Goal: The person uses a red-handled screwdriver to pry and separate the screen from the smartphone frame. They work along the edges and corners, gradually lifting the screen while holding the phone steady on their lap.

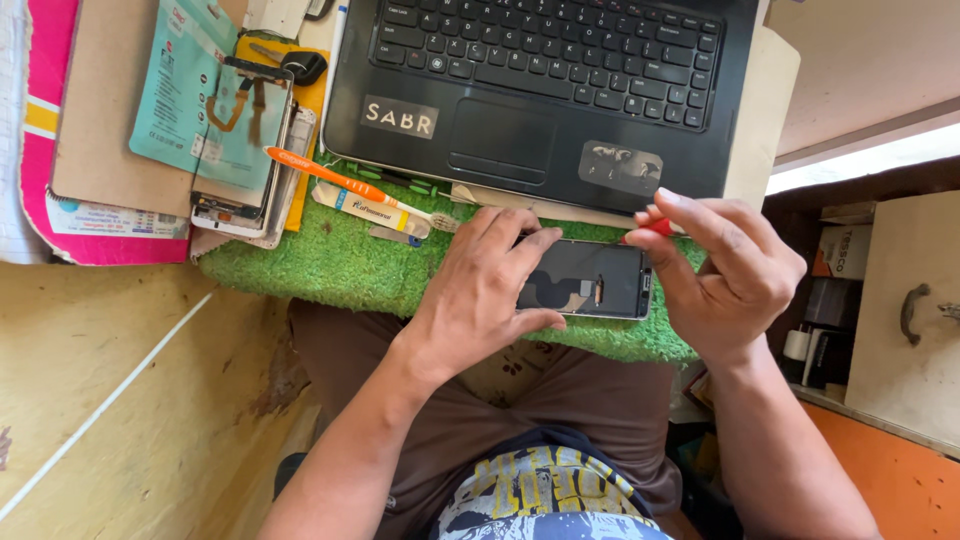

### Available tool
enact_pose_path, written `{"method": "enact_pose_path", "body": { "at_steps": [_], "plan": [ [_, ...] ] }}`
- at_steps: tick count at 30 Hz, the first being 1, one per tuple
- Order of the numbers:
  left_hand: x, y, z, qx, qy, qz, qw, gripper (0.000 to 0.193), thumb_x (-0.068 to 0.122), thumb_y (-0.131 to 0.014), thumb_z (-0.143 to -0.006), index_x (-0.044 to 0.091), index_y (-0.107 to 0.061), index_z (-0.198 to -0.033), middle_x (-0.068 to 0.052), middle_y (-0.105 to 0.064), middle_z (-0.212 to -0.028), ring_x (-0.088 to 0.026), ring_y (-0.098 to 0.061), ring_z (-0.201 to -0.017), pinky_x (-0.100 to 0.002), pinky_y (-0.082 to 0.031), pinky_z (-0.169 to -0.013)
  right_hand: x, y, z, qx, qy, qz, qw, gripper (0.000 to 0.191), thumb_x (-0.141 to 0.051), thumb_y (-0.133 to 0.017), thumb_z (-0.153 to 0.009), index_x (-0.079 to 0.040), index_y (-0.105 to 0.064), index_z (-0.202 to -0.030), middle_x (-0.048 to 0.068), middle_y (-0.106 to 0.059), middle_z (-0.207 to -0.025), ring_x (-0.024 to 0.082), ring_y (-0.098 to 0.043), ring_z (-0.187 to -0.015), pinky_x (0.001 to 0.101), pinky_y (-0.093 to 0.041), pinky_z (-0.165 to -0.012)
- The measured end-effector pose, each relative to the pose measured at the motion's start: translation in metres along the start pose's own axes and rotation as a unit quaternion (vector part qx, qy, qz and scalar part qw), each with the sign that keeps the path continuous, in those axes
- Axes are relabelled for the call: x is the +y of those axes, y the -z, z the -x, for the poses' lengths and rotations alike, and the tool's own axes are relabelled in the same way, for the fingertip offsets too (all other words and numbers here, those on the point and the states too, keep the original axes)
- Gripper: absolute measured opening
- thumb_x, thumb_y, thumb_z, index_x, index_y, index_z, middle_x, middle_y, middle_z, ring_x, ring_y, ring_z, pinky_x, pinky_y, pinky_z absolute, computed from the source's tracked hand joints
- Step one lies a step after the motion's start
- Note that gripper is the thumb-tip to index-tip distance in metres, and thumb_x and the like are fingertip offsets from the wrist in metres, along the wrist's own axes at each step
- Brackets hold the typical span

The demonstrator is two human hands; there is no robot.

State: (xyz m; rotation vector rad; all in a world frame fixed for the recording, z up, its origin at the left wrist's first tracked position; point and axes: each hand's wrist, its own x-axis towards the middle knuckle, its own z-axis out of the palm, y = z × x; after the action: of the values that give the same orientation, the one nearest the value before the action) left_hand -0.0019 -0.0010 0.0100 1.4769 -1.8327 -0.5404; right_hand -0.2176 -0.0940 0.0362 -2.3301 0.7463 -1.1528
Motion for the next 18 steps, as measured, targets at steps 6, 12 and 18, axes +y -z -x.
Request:
{"method": "enact_pose_path", "body": {
  "at_steps": [6,12,18],
  "plan": [
    [0.000,0.000,0.000,-0.001,0.000,-0.003,1.000,0.084,0.034,-0.094,-0.058,0.000,-0.064,-0.129,-0.014,-0.059,-0.122,-0.034,-0.054,-0.117,-0.046,-0.043,-0.103,0.000,0.004,0.002,-0.018,-0.048,-0.081,0.995,0.034,0.012,-0.069,-0.106,0.003,-0.062,-0.138,0.017,-0.073,-0.111,0.021,-0.075,-0.103,0.0297,-0.065,-0.087],
    [0.001,0.000,0.001,-0.001,0.002,0.004,1.000,0.084,0.035,-0.093,-0.059,-0.001,-0.063,-0.129,-0.014,-0.059,-0.122,-0.034,-0.054,-0.118,-0.047,-0.043,-0.104,0.001,-0.002,0.007,0.016,-0.054,-0.118,0.991,0.035,0.015,-0.066,-0.109,0.004,-0.059,-0.142,0.020,-0.072,-0.113,0.022,-0.075,-0.104,0.0309,-0.067,-0.089],
    [0.004,-0.002,0.001,0.001,0.001,0.003,1.000,0.082,0.033,-0.092,-0.060,0.000,-0.063,-0.129,-0.012,-0.059,-0.122,-0.033,-0.054,-0.118,-0.046,-0.043,-0.102,0.005,-0.010,0.011,0.012,-0.043,-0.119,0.992,0.038,0.016,-0.066,-0.107,0.004,-0.057,-0.141,0.020,-0.071,-0.113,0.023,-0.075,-0.105,0.0297,-0.066,-0.087]
  ]
}}
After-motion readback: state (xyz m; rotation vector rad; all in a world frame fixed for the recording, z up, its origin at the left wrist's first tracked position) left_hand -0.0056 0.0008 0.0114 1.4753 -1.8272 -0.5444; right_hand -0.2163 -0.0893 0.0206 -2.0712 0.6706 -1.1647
